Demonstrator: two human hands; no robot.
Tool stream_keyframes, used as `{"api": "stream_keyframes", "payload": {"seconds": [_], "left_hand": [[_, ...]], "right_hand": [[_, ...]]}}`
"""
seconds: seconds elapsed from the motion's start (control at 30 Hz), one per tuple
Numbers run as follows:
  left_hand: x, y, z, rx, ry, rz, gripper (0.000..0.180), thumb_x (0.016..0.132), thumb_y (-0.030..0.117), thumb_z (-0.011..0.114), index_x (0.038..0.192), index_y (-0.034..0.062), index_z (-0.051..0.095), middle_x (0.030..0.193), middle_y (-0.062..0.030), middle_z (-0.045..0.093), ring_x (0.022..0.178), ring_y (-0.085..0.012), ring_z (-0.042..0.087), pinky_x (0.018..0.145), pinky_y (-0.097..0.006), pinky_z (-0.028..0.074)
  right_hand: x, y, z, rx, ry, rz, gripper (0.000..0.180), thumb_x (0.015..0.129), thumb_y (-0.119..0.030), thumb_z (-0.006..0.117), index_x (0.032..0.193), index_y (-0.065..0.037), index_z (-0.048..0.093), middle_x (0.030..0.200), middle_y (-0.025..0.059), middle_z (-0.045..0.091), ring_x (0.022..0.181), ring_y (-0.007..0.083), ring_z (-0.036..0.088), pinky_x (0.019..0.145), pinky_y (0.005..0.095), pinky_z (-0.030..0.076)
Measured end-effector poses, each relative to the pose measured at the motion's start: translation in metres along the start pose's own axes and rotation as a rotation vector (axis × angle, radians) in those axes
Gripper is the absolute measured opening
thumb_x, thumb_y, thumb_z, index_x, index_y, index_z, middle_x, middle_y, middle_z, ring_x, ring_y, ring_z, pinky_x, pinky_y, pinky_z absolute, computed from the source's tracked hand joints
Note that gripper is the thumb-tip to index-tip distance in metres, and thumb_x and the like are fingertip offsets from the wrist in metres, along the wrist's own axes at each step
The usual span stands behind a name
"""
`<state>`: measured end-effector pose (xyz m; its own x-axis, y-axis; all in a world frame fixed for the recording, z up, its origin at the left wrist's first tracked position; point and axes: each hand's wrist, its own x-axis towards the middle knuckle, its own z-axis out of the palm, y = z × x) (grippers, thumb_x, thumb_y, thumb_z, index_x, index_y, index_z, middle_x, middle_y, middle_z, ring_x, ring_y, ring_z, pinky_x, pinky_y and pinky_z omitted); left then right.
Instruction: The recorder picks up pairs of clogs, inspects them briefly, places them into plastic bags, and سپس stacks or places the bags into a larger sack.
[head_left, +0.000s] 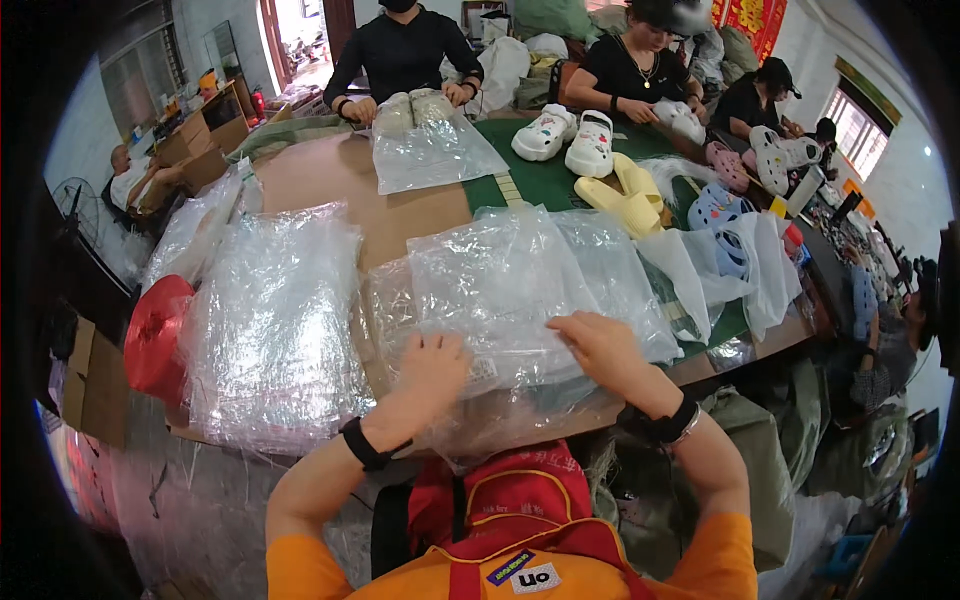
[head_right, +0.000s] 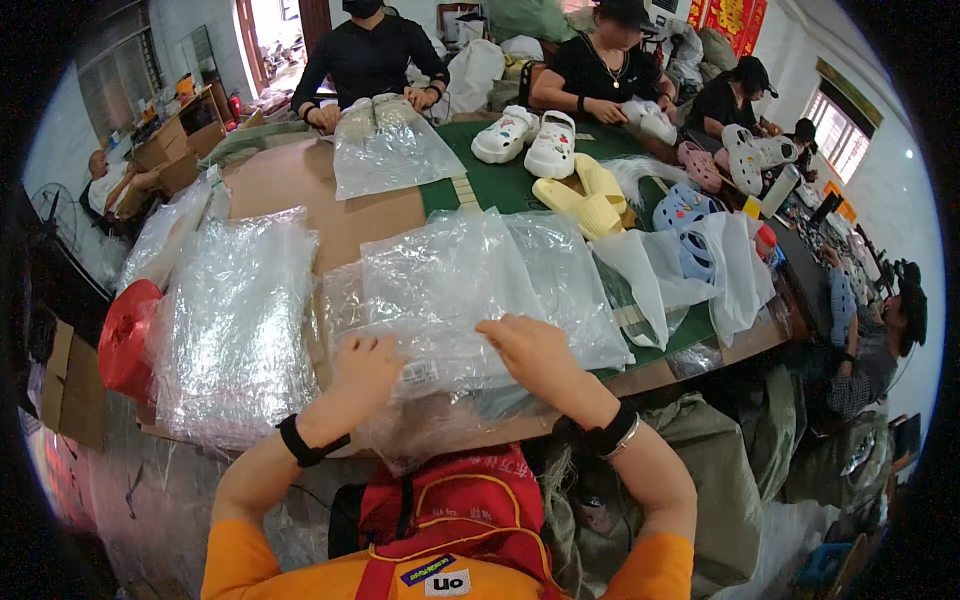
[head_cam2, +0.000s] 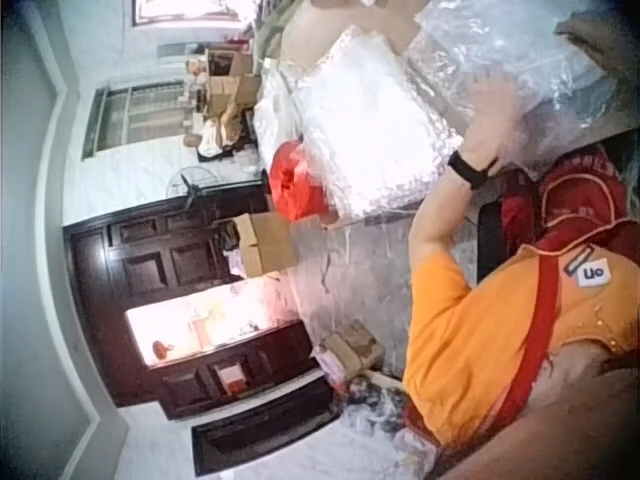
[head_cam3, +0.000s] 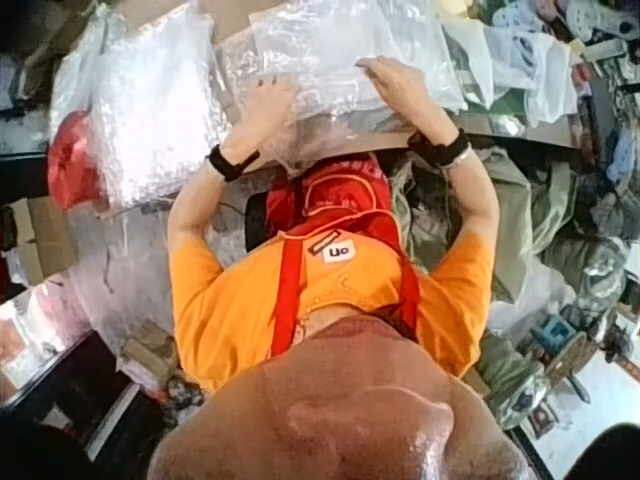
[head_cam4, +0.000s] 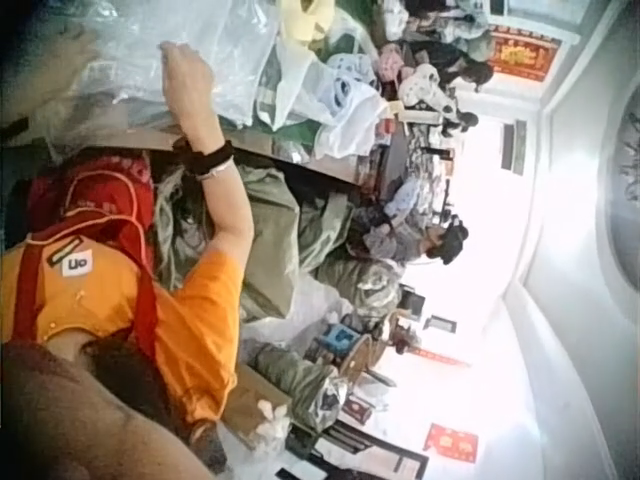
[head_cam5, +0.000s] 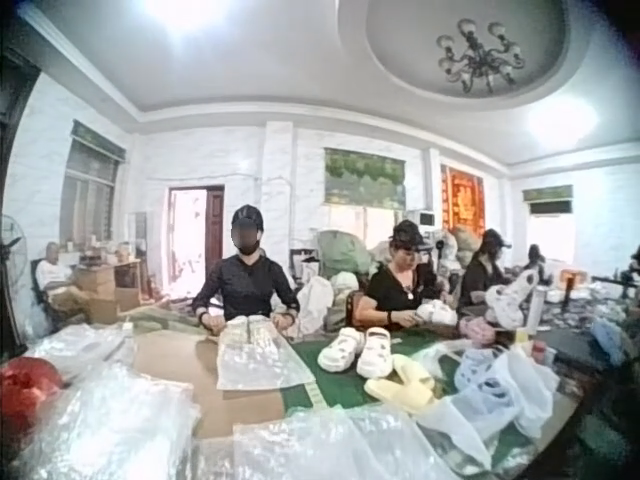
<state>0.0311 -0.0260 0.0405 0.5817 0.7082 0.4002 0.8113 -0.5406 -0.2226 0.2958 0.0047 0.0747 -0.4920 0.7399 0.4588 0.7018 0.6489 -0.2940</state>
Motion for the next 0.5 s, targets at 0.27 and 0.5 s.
{"api": "stream_keyframes", "payload": {"seconds": [0.27,0.5], "left_hand": [[-0.020,-0.030,0.017,-0.167,-0.189,-0.143,0.036,0.071,0.015,0.059,0.107,0.0194,0.058,0.101,-0.0081,0.053,0.091,-0.0284,0.052,0.074,-0.036,0.042],[-0.053,-0.024,0.048,-0.187,-0.234,-0.050,0.036,0.079,0.024,0.058,0.115,0.0226,0.055,0.125,-0.0153,0.045,0.101,-0.0309,0.047,0.079,-0.046,0.039]], "right_hand": [[0.009,0.068,-0.013,-0.010,-0.628,-0.291,0.048,0.083,-0.022,0.061,0.128,-0.017,0.046,0.120,0.0118,0.050,0.091,0.0287,0.057,0.077,0.0345,0.047],[0.149,0.165,-0.052,0.084,-0.504,0.320,0.056,0.080,-0.042,0.061,0.123,-0.007,0.050,0.117,0.0146,0.054,0.101,0.0260,0.054,0.086,0.0333,0.044]]}}
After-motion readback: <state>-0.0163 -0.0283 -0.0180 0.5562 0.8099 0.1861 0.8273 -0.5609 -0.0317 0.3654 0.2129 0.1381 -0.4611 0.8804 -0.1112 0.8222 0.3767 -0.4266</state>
